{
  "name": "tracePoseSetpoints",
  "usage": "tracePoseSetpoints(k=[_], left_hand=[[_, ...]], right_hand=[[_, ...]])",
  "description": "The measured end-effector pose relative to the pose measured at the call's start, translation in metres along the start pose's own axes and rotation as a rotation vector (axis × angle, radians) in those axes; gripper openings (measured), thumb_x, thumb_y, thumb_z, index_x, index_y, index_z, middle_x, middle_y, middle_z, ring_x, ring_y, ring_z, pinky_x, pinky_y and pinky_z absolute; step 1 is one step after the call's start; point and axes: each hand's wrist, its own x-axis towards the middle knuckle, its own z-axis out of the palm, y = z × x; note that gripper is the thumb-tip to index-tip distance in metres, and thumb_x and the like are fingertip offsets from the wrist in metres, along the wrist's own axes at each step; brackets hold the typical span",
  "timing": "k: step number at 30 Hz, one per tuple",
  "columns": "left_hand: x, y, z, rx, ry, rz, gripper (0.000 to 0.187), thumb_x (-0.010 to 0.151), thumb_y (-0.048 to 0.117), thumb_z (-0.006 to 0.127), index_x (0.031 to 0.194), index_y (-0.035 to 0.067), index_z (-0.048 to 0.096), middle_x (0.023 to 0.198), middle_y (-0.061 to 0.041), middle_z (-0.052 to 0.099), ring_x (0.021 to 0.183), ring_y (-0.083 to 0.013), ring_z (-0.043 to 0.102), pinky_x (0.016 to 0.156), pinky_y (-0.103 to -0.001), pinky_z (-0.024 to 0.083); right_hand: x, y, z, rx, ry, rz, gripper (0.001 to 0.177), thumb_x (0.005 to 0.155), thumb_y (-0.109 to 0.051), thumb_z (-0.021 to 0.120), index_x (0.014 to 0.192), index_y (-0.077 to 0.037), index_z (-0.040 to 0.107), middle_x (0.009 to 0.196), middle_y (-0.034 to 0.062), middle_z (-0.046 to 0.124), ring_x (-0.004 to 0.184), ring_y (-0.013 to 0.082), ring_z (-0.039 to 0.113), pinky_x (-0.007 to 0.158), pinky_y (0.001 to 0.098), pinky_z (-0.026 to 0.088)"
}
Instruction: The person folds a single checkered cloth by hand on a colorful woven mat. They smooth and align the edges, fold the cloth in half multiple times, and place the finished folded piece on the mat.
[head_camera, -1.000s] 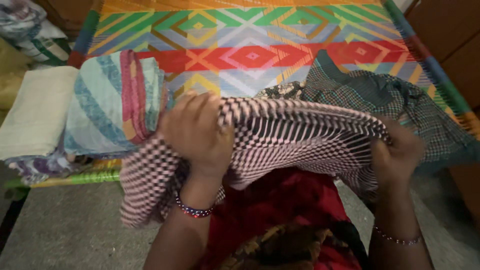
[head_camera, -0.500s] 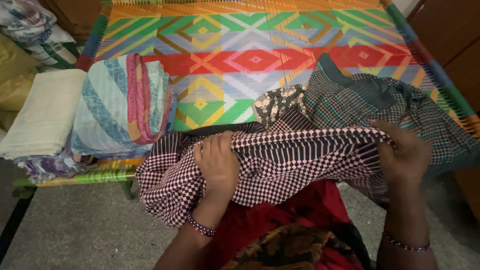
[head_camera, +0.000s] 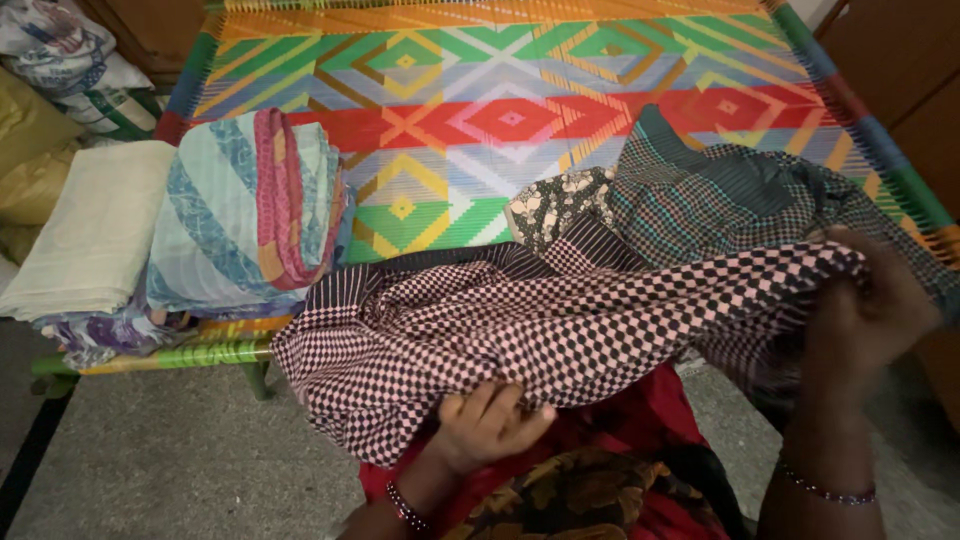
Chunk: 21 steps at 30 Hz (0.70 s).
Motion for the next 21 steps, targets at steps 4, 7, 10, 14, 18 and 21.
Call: tracePoseSetpoints(k=[4,7,10,14,18,21], left_hand=[[0.019,-0.011,-0.002,0.013,0.052,-0.053,0.034,0.111,0.024,0.05,0.144,0.024,0.041,0.113,-0.002,0.07,0.089,-0.0132,0.061,0.082,-0.035,0.031],[0.04,-0.043,-0.015,0.028,-0.083,-0.214,0.027,0.111,0.017,0.059,0.137,0.02,0.051,0.115,-0.003,0.073,0.094,-0.0129,0.064,0.084,-0.036,0.032],[0.062,-0.075,-0.017,-0.011,-0.346,-0.535,0.028,0.097,0.006,0.057,0.124,0.009,0.064,0.107,-0.008,0.072,0.094,-0.0244,0.064,0.091,-0.044,0.037],[0.074,-0.088,-0.014,-0.359,-0.129,-0.787,0.029,0.094,-0.004,0.052,0.121,0.001,0.061,0.111,-0.016,0.067,0.101,-0.031,0.065,0.094,-0.044,0.046],[0.053,-0.079,-0.007,-0.499,0.047,-0.83,0.024,0.098,-0.008,0.049,0.12,-0.003,0.054,0.111,-0.02,0.058,0.098,-0.0357,0.061,0.092,-0.045,0.049],[0.029,-0.076,-0.005,-0.463,0.0,-0.624,0.018,0.099,-0.004,0.054,0.115,0.003,0.055,0.115,-0.019,0.059,0.099,-0.0347,0.062,0.088,-0.042,0.052]], right_hand=[[0.004,-0.006,-0.001,-0.049,0.008,-0.056,0.038,0.088,0.021,0.049,0.117,0.01,0.071,0.109,0.017,0.072,0.102,0.0192,0.07,0.096,0.0276,0.055],[0.005,-0.002,-0.005,-0.105,-0.013,-0.134,0.04,0.087,0.021,0.049,0.119,0.009,0.071,0.111,0.0185,0.073,0.105,0.0217,0.071,0.098,0.0287,0.057],[0.001,0.004,-0.005,-0.146,-0.057,-0.101,0.031,0.097,0.017,0.057,0.12,0.004,0.073,0.113,0.016,0.074,0.102,0.0211,0.072,0.092,0.0275,0.056],[-0.006,0.013,0.003,-0.28,-0.152,-0.041,0.039,0.091,0.015,0.057,0.122,-0.001,0.076,0.113,0.0156,0.076,0.099,0.0214,0.073,0.088,0.0294,0.055],[-0.008,0.019,0.008,-0.2,-0.236,-0.004,0.035,0.091,0.007,0.059,0.119,-0.002,0.076,0.111,0.0156,0.076,0.1,0.0221,0.073,0.095,0.0339,0.055],[-0.011,0.024,0.009,-0.128,-0.239,0.086,0.03,0.092,0.004,0.059,0.117,-0.002,0.075,0.108,0.014,0.076,0.096,0.0198,0.073,0.091,0.0315,0.055]])
